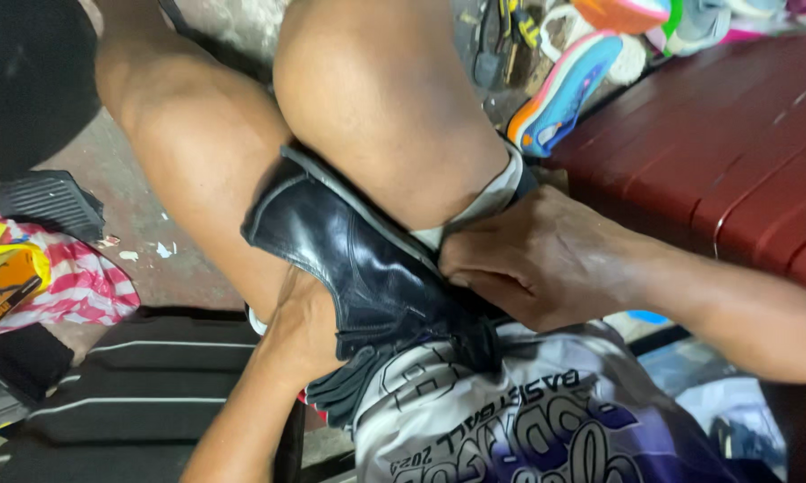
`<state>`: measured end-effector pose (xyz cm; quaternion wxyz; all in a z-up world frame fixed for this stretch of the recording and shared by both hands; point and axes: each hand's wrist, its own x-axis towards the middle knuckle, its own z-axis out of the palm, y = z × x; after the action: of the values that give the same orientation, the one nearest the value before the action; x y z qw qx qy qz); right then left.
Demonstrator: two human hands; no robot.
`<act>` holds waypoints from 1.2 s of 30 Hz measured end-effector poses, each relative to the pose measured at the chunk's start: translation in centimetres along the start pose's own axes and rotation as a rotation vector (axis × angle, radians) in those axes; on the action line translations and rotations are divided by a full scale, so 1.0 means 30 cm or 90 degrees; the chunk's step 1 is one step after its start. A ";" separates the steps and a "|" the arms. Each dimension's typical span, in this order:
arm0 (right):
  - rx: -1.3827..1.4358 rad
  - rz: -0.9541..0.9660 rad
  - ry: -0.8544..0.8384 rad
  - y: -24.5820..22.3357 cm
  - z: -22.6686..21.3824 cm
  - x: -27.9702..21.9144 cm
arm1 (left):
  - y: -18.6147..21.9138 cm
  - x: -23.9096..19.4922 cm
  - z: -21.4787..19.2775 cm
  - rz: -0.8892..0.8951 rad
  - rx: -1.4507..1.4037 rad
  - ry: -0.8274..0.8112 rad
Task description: The person sits on the floor and sews the sole of a black shoe using a needle and thread. They repeatedly push the needle through the shoe's edge and pull the thread to stitch the sole to the upper.
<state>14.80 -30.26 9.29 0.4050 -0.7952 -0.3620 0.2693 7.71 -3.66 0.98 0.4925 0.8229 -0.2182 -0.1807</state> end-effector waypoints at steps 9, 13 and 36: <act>-0.054 0.082 -0.100 0.003 -0.001 -0.036 | 0.066 -0.033 0.047 0.047 -0.048 0.158; -0.035 0.033 -0.077 0.030 0.007 -0.051 | 0.077 -0.051 0.037 0.047 -0.014 0.167; 0.125 -0.004 -0.003 0.038 -0.029 -0.046 | 0.170 0.000 -0.116 0.005 0.070 0.007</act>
<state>15.02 -32.22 8.98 0.4809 -0.7500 -0.3371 0.3042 8.57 -3.26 7.08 0.4483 0.8490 -0.2282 -0.1618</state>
